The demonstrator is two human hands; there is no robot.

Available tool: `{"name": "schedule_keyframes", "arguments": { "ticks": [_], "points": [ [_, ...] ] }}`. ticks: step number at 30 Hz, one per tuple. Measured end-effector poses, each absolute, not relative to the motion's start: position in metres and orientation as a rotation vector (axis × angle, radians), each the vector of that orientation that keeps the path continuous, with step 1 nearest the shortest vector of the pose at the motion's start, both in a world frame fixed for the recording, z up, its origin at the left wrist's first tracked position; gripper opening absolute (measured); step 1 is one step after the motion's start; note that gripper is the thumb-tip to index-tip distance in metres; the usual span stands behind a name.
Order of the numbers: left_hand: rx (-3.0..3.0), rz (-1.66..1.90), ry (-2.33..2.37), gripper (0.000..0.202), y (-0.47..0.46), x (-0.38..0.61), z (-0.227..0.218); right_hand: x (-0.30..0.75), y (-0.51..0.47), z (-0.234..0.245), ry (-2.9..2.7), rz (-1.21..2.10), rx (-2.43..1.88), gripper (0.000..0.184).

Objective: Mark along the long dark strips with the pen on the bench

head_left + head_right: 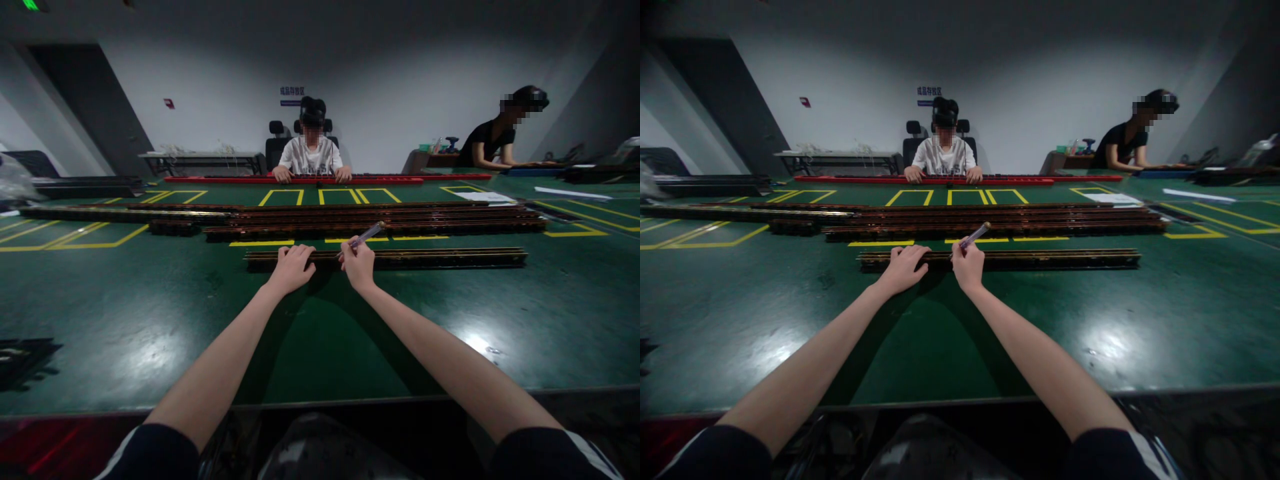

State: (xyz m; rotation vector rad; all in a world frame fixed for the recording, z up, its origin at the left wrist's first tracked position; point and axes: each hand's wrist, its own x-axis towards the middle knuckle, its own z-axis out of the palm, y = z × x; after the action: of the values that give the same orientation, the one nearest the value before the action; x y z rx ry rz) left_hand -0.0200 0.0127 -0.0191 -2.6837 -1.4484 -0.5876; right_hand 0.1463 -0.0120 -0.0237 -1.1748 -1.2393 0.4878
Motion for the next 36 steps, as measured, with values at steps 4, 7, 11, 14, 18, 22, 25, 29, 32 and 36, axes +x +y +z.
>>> {"name": "schedule_keyframes", "arguments": {
  "ticks": [4,7,11,14,18,22,25,29,32,36],
  "points": [
    [-2.685,-0.592,-1.441,0.040,0.0142,-0.0205,-0.0210,0.1466,-0.0122,-0.0235,-1.212,0.531,-1.172,0.025],
    [-2.675,-0.594,-1.440,0.040,0.0153,-0.0207,-0.0222,0.1471,-0.0128,-0.0230,-1.217,0.546,-1.171,0.024],
    [-2.657,-0.585,-1.452,0.040,0.0160,-0.0202,-0.0228,0.1469,-0.0131,-0.0225,-1.206,0.542,-1.161,0.024],
    [-2.661,-0.583,-1.459,0.040,0.0159,-0.0198,-0.0225,0.1465,-0.0134,-0.0219,-1.198,0.548,-1.157,0.024],
    [-2.663,-0.581,-1.468,0.041,0.0152,-0.0193,-0.0214,0.1464,-0.0142,-0.0209,-1.191,0.576,-1.165,0.020],
    [-2.657,-0.583,-1.483,0.040,0.0143,-0.0185,-0.0202,0.1464,-0.0145,-0.0214,-1.188,0.575,-1.155,0.021],
    [-2.657,-0.585,-1.480,0.039,0.0144,-0.0180,-0.0202,0.1460,-0.0136,-0.0223,-1.186,0.571,-1.145,0.023],
    [-2.632,-0.569,-1.484,0.039,0.0158,-0.0173,-0.0216,0.1450,-0.0120,-0.0224,-1.160,0.558,-1.160,0.021],
    [-2.622,-0.574,-1.480,0.039,0.0168,-0.0171,-0.0229,0.1447,-0.0117,-0.0215,-1.155,0.571,-1.178,0.018],
    [-2.628,-0.583,-1.490,0.039,0.0174,-0.0172,-0.0237,0.1449,-0.0128,-0.0204,-1.173,0.576,-1.180,0.017]
  ]
}}
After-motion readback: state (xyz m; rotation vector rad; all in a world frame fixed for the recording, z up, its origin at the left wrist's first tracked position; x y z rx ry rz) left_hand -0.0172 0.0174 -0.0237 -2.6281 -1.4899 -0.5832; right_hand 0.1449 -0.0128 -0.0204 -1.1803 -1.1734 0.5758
